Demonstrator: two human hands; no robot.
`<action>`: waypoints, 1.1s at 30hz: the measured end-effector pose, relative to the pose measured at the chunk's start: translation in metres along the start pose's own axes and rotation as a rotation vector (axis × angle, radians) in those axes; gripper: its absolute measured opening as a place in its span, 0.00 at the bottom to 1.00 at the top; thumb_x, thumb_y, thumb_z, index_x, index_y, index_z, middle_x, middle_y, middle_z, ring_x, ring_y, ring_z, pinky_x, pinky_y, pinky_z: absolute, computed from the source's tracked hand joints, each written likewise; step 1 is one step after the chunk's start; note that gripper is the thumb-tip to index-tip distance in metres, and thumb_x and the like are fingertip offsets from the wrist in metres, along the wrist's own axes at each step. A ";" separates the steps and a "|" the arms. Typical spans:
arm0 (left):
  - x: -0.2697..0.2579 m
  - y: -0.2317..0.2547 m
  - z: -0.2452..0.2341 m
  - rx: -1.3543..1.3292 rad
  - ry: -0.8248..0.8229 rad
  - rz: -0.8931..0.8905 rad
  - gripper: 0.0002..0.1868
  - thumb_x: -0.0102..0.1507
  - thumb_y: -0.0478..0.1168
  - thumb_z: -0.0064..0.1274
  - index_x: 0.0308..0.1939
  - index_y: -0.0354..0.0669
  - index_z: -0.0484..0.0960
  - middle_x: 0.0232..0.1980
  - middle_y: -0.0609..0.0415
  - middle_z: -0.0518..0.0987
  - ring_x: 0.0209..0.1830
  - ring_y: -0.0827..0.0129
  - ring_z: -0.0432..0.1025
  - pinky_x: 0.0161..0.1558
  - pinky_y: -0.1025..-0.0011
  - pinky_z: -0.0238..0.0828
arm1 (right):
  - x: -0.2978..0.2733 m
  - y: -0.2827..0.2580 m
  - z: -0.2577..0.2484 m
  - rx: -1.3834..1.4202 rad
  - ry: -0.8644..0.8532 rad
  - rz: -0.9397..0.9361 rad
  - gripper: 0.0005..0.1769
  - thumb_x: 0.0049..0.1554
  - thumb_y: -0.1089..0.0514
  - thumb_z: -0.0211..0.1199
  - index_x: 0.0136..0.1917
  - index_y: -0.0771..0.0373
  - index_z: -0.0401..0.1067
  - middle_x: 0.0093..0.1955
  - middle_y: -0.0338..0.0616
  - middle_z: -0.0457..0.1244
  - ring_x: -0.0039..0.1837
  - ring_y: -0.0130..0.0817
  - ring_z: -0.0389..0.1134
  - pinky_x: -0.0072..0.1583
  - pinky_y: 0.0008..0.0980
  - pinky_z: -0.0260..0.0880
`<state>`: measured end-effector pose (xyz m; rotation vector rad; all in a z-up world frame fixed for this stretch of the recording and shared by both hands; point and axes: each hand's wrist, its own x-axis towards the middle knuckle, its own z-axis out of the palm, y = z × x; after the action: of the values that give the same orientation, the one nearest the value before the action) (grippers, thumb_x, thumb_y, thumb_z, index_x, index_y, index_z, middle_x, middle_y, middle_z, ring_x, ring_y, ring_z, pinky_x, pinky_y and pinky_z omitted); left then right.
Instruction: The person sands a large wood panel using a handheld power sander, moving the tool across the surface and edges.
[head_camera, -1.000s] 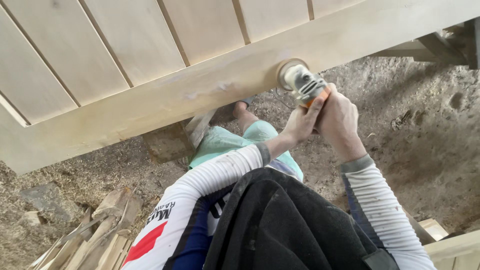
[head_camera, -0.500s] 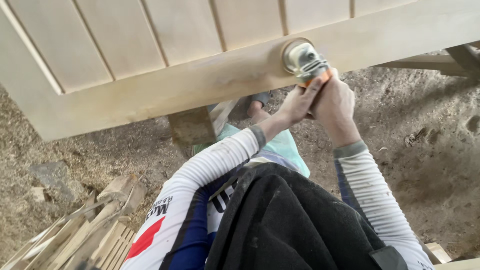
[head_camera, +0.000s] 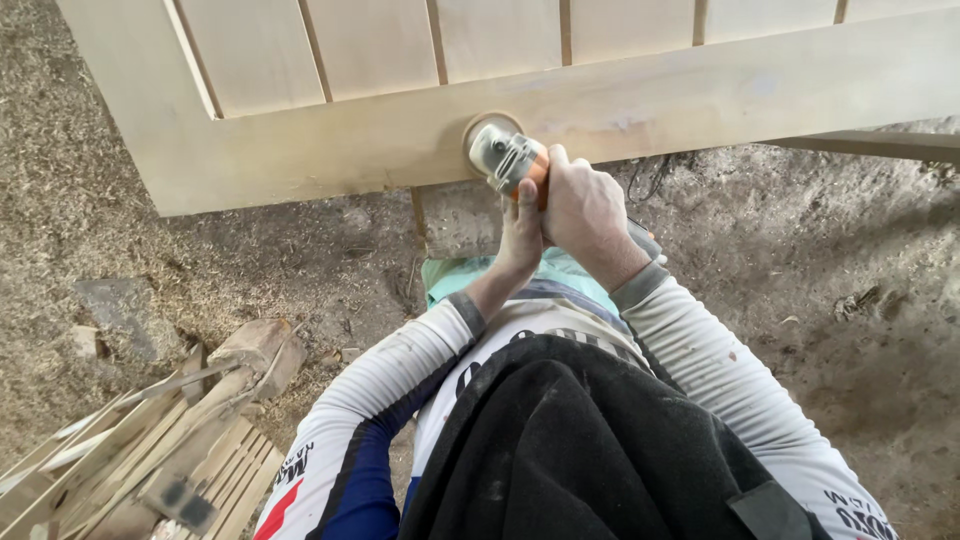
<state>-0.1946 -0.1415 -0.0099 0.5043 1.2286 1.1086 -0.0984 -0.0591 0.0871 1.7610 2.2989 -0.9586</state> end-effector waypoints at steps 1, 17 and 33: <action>-0.001 -0.003 0.002 -0.030 0.019 -0.003 0.52 0.66 0.77 0.36 0.76 0.35 0.58 0.69 0.38 0.68 0.67 0.56 0.70 0.57 0.65 0.80 | -0.001 0.000 -0.001 -0.029 0.002 -0.010 0.18 0.55 0.54 0.66 0.52 0.67 0.65 0.40 0.56 0.68 0.39 0.50 0.73 0.40 0.44 0.75; 0.014 -0.044 0.136 -0.038 -0.304 -0.270 0.56 0.64 0.77 0.35 0.79 0.36 0.48 0.71 0.27 0.65 0.64 0.43 0.73 0.48 0.59 0.85 | -0.048 0.131 -0.045 -0.057 0.099 0.130 0.18 0.56 0.53 0.71 0.50 0.67 0.67 0.39 0.49 0.69 0.36 0.39 0.72 0.39 0.37 0.74; 0.052 -0.034 0.172 0.409 -0.612 -0.538 0.57 0.54 0.81 0.33 0.67 0.35 0.68 0.47 0.38 0.84 0.30 0.54 0.87 0.27 0.67 0.85 | -0.068 0.168 -0.021 0.087 0.198 0.626 0.22 0.62 0.50 0.69 0.58 0.68 0.67 0.44 0.54 0.70 0.40 0.42 0.73 0.40 0.38 0.75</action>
<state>-0.0270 -0.0696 -0.0079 0.7035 0.9513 0.2064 0.0806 -0.0827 0.0627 2.4767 1.6087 -0.7923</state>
